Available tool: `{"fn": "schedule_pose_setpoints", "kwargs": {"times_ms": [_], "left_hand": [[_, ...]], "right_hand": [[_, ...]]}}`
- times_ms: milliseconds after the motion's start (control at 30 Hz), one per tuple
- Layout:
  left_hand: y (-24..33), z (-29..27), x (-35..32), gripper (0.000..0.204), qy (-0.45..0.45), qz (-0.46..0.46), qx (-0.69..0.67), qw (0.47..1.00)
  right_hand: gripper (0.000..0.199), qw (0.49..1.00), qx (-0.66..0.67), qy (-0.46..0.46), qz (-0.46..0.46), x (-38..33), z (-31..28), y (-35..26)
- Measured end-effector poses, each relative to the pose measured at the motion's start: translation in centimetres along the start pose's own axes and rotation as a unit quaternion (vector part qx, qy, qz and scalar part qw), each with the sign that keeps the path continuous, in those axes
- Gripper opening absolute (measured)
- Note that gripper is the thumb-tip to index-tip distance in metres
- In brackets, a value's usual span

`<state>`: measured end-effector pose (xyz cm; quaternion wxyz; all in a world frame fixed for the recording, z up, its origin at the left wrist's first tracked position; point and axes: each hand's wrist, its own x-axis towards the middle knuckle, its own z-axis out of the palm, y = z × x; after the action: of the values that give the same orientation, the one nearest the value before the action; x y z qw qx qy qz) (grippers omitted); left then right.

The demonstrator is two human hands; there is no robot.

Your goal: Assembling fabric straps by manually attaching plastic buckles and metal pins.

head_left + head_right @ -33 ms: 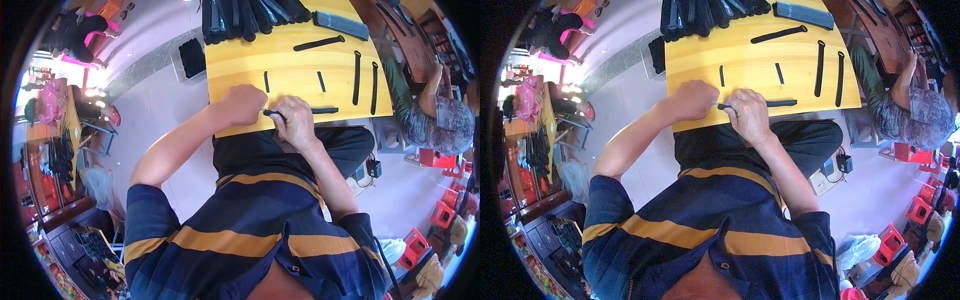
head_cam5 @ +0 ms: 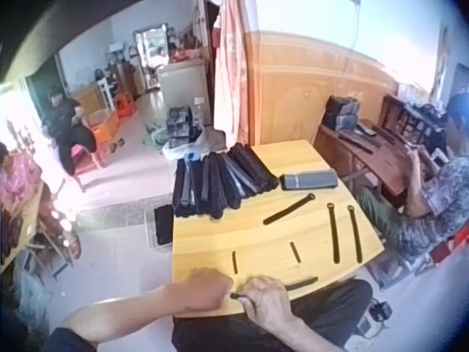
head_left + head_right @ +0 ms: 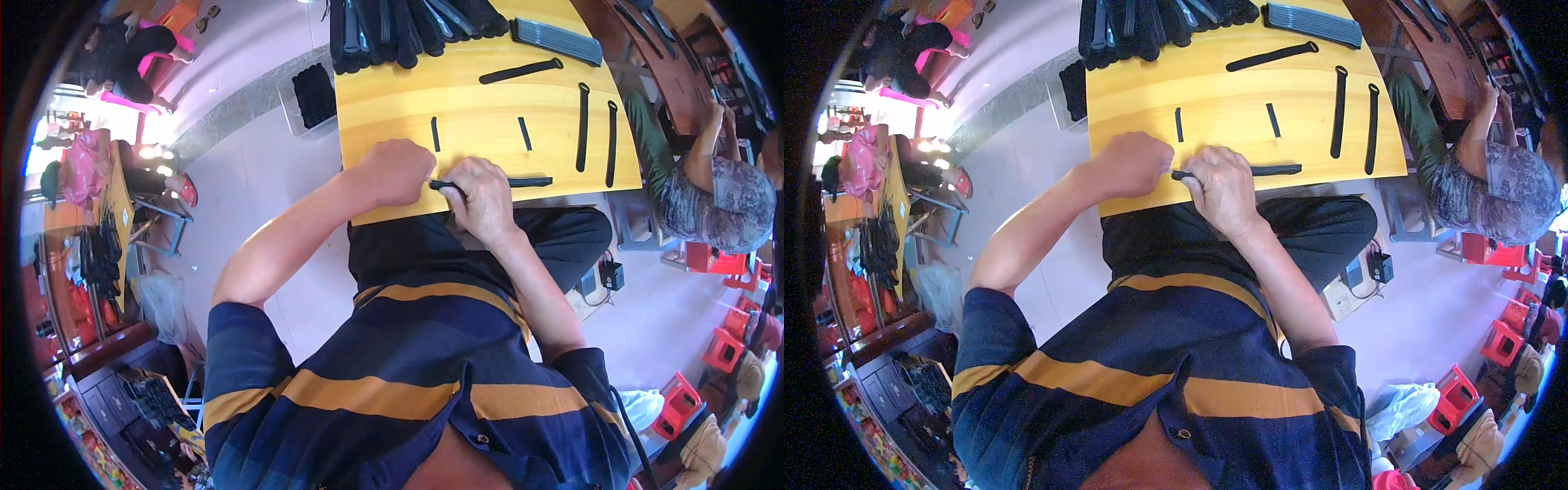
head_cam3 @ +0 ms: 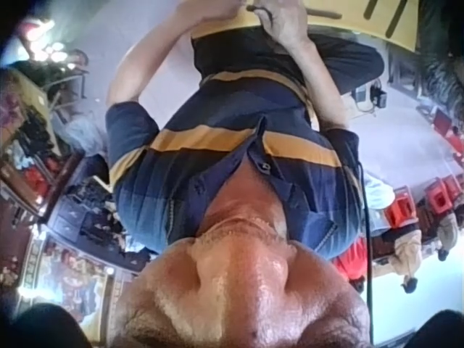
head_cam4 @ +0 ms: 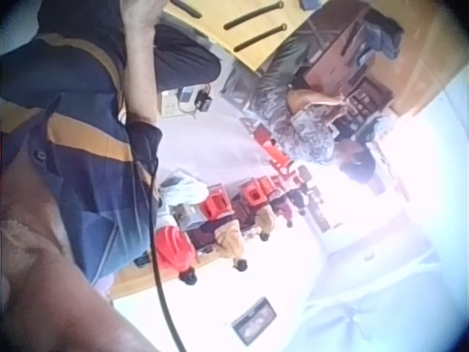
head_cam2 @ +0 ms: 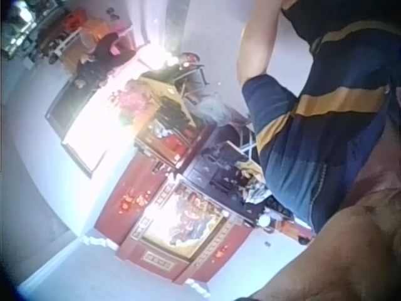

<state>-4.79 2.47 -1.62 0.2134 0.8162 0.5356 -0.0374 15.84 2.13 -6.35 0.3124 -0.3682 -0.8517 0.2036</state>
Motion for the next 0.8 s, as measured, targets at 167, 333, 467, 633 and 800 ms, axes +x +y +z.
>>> {"fn": "schedule_pose_setpoints", "kwargs": {"times_ms": [167, 333, 467, 633, 800], "left_hand": [[0.0, -0.3, -0.9, 0.011, -0.001, -0.001, 0.009, 1.0], [-0.1, -0.4, -0.7, 0.008, -0.025, -0.002, 0.022, 0.999], [0.0, -0.4, -0.5, 0.008, -0.036, 0.001, 0.025, 0.999], [0.4, -0.4, -0.2, 0.01, -0.034, -0.011, 0.009, 0.999], [0.7, -0.1, -0.2, 0.009, -0.049, -0.027, 0.008, 0.998]], "right_hand": [[0.01, 1.0, 0.015, 0.01, -0.013, 0.2, 0.6, -0.7], [0.009, 1.0, 0.013, 0.012, 0.001, 0.3, 1.1, -0.9], [0.008, 1.0, 0.011, 0.015, 0.009, 0.3, 1.3, -1.1], [0.009, 1.0, 0.008, 0.014, 0.002, 0.6, 1.2, -1.1], [0.01, 1.0, 0.005, 0.011, 0.004, 0.3, 1.4, -1.0]]}}
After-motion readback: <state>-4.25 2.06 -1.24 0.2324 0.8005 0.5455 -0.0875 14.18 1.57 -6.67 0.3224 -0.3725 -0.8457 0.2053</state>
